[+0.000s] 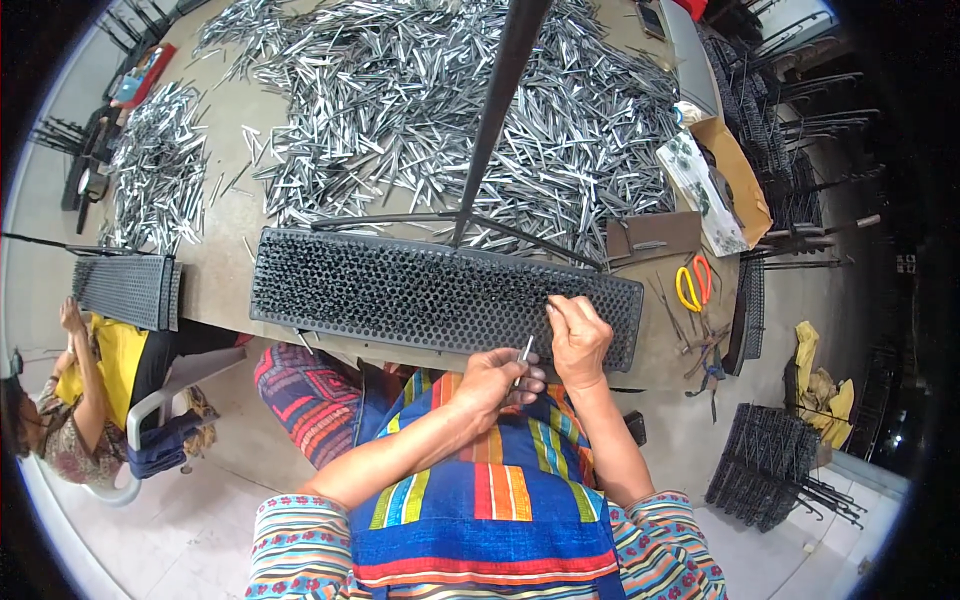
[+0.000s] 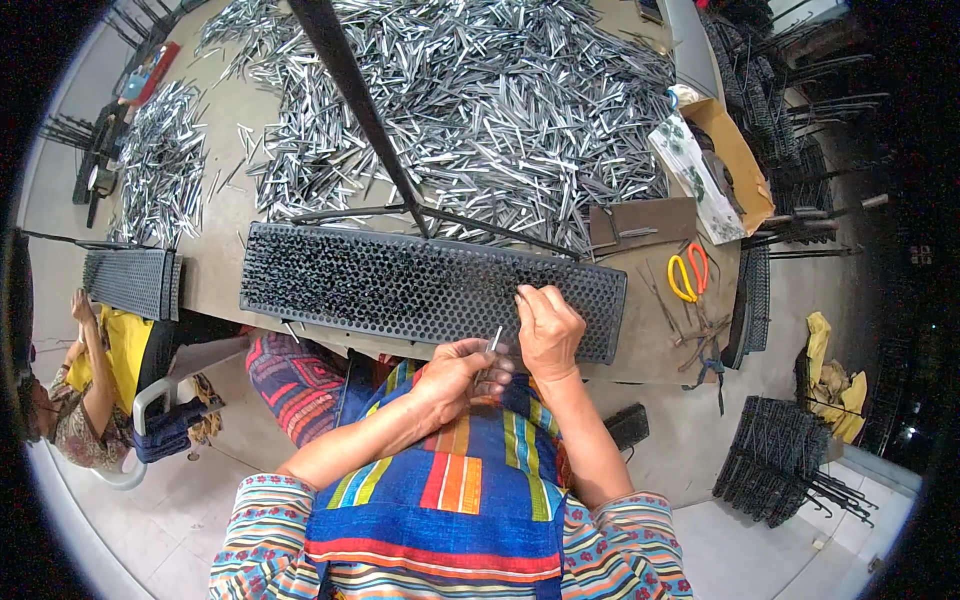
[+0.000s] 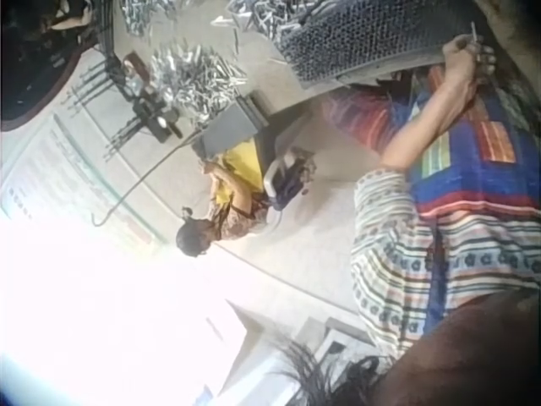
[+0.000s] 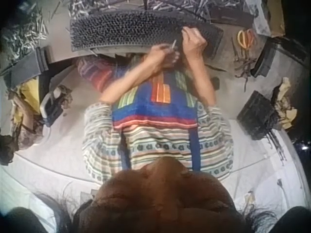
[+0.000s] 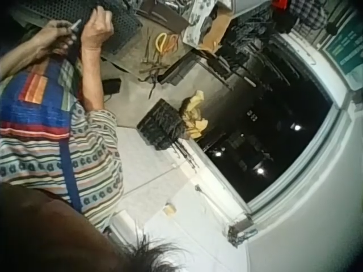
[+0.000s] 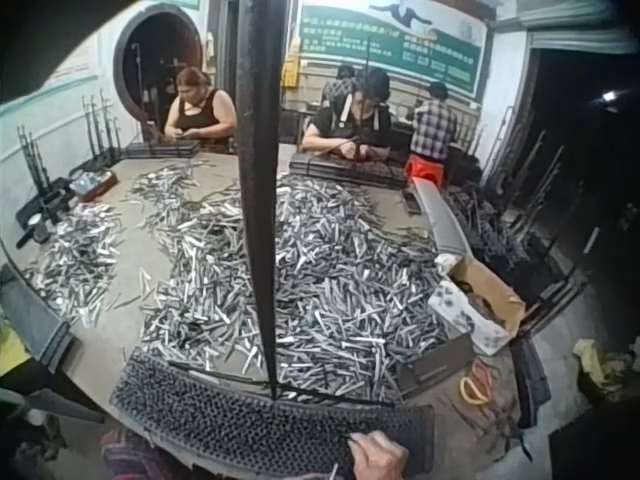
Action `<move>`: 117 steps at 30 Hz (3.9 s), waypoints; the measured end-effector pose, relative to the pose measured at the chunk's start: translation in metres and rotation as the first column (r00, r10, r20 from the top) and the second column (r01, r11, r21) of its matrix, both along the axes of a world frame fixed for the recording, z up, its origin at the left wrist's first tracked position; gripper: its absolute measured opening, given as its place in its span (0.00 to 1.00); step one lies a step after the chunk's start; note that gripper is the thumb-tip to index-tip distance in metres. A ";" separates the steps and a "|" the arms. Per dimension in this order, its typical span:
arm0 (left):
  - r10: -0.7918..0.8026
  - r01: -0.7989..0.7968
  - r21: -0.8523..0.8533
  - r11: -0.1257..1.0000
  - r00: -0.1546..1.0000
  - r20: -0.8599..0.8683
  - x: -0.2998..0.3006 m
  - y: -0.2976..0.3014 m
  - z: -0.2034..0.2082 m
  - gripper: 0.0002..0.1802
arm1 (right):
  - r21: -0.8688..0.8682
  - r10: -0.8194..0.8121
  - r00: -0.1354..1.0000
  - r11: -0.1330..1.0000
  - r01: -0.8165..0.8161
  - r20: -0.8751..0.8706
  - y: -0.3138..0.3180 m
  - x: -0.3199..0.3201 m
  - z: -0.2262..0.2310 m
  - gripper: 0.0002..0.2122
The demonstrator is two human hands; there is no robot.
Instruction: Assembling metal components by inserting metal pins into a honeycomb mesh grid.
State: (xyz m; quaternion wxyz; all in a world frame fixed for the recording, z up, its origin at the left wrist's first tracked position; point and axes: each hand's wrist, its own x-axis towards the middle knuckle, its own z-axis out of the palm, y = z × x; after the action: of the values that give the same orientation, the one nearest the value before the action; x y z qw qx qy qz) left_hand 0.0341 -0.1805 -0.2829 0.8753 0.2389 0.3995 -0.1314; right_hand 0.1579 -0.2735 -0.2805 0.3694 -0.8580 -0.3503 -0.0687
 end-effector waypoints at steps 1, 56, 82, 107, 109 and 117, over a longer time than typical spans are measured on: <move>-0.002 0.002 -0.001 1.000 1.000 0.002 0.000 0.000 -0.001 0.09 | 0.022 0.003 0.999 1.000 -0.002 -0.042 -0.004 0.000 -0.003 0.06; -0.208 0.182 0.190 0.965 0.970 0.129 0.034 -0.020 0.011 0.07 | 0.300 0.236 0.206 0.874 0.383 -0.950 -0.054 0.012 -0.006 0.02; -0.224 0.210 0.179 0.961 0.973 0.060 0.039 -0.014 -0.014 0.11 | 0.526 0.007 0.898 0.812 0.252 -0.441 -0.049 0.071 -0.017 0.04; -0.277 0.255 0.136 0.957 0.942 0.187 0.019 0.010 0.025 0.16 | 0.070 -0.132 0.987 0.988 0.139 -0.090 -0.047 0.069 -0.015 0.06; -0.253 0.214 0.202 0.956 0.947 0.196 0.007 0.029 0.062 0.16 | 0.073 -0.115 0.989 0.990 0.121 -0.088 -0.044 0.067 -0.012 0.06; 0.085 -0.540 0.679 0.497 0.809 0.582 0.020 0.145 0.158 0.16 | 0.072 -0.078 0.996 0.994 0.080 -0.034 -0.064 0.057 -0.012 0.13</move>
State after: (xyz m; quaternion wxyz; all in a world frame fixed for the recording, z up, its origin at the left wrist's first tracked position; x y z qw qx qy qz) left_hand 0.0545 -0.0352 -0.1246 0.7379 0.5618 0.2231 0.3001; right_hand 0.2145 -0.3378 -0.2926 0.4031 -0.8580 -0.3077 -0.0825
